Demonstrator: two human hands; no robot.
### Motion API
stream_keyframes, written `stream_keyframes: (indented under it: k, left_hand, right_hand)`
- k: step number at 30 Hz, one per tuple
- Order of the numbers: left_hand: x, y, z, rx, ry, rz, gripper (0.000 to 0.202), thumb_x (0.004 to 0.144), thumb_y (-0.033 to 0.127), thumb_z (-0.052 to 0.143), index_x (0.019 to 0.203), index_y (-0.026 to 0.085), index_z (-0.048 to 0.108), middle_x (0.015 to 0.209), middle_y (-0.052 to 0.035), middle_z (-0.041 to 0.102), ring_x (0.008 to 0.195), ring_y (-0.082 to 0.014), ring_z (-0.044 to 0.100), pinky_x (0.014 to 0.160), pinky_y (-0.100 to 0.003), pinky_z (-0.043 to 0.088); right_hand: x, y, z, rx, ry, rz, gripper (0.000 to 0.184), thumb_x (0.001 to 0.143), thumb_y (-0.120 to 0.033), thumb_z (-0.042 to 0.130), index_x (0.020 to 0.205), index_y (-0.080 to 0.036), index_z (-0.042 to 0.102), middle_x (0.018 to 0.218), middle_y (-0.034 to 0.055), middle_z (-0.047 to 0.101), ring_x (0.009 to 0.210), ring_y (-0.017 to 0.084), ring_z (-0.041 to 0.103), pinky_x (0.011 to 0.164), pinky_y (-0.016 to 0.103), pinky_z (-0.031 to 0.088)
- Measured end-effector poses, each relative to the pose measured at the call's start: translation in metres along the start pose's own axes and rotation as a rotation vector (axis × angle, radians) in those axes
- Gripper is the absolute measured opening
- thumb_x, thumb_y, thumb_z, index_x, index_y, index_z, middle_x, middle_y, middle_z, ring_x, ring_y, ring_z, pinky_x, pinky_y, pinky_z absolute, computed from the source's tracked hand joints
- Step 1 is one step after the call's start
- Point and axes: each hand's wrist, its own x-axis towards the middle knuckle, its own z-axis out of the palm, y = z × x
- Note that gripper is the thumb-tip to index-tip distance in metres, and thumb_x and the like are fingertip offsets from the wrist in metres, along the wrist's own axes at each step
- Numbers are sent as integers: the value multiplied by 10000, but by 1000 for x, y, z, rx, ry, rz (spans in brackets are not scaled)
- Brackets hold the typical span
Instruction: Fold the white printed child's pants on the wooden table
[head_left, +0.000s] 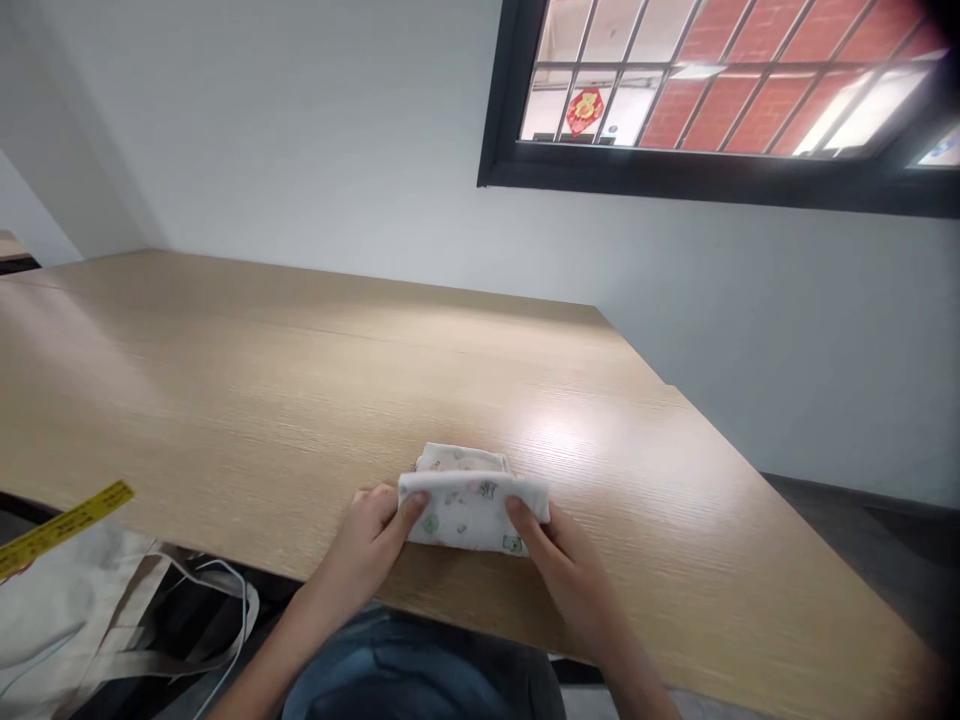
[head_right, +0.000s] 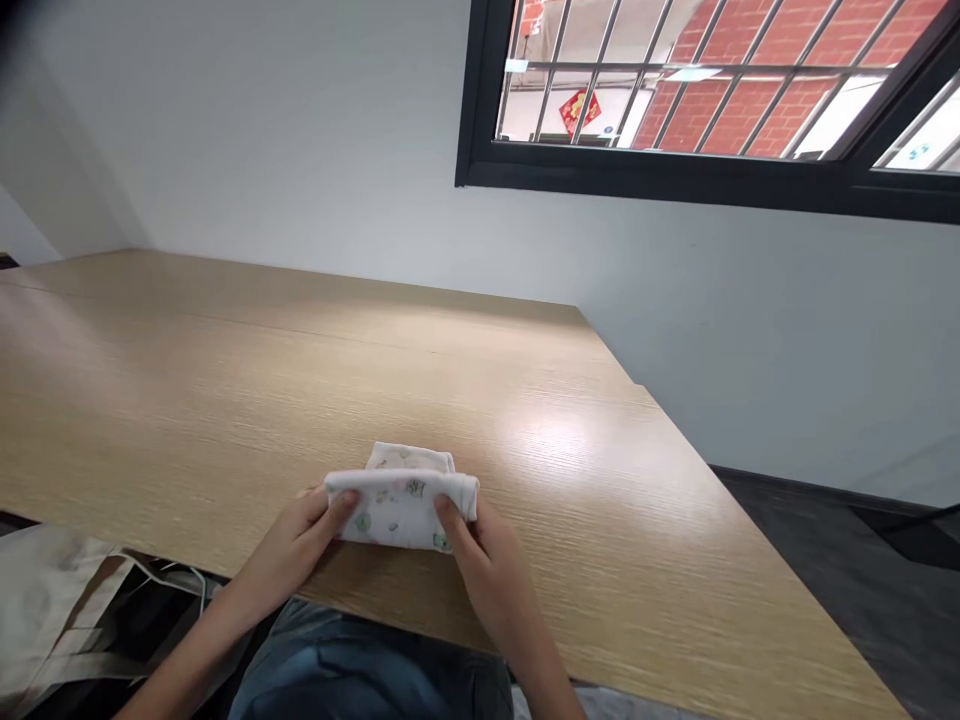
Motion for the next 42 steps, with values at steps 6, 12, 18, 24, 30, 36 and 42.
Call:
stream_keyframes:
  k: [6, 12, 18, 24, 30, 36, 42]
  left_hand:
    - [19, 15, 18, -5, 138, -174, 492, 902, 507, 219, 824, 189, 586, 766, -51, 651, 715, -204, 594, 604, -261, 388]
    - [26, 23, 20, 200, 210, -275, 338, 908, 330, 268, 938, 144, 549, 764, -102, 648, 753, -264, 606, 721, -375, 400]
    - [20, 22, 27, 351, 389, -65, 437, 899, 235, 297, 1322, 130, 329, 1301, -167, 433, 1180, -289, 411, 940, -451, 328]
    - [18, 12, 27, 476, 142, 157, 459, 927, 387, 241, 1376, 301, 272, 1459, -37, 230, 1293, -308, 251, 1008, -532, 242]
    - [11, -20, 9, 373, 149, -5, 552, 921, 400, 209, 1325, 50, 345, 1390, -157, 346, 1302, -255, 262, 1071, -447, 204]
    - [34, 11, -3, 84, 178, 47, 518, 916, 395, 261, 1379, 161, 252, 1394, -89, 359, 1276, -198, 333, 1043, -367, 285]
    - [26, 17, 1, 4, 115, 99, 312, 887, 282, 347, 1129, 191, 523, 1170, -58, 564, 1092, -185, 502, 937, -324, 388]
  right_hand:
    - [21, -19, 12, -42, 74, 79, 419, 852, -548, 359, 844, -179, 558, 781, 44, 627, 735, 224, 578, 587, 287, 420]
    - [31, -17, 16, -340, 268, 99, 367, 864, -443, 373, 1018, -131, 488, 813, 95, 590, 719, 232, 564, 609, 316, 438]
    - [28, -11, 25, -600, 438, -253, 427, 903, -312, 295, 1278, -138, 400, 1295, 217, 354, 1166, 351, 381, 889, 544, 361]
    - [22, -12, 27, -797, 84, -422, 425, 915, -327, 335, 1336, -281, 377, 1458, 32, 213, 1339, 321, 48, 1023, 603, 143]
    - [0, 14, -23, -600, 232, -101, 574, 889, -494, 283, 1237, -78, 471, 1247, 174, 503, 1142, 295, 471, 915, 446, 419]
    - [-38, 13, -6, -447, 218, -244, 314, 883, -393, 370, 814, -217, 621, 794, 55, 660, 668, 196, 609, 618, 309, 503]
    - [-22, 4, 19, -403, 113, -327, 253, 890, -294, 368, 934, -210, 602, 949, 74, 635, 893, 212, 581, 789, 331, 471]
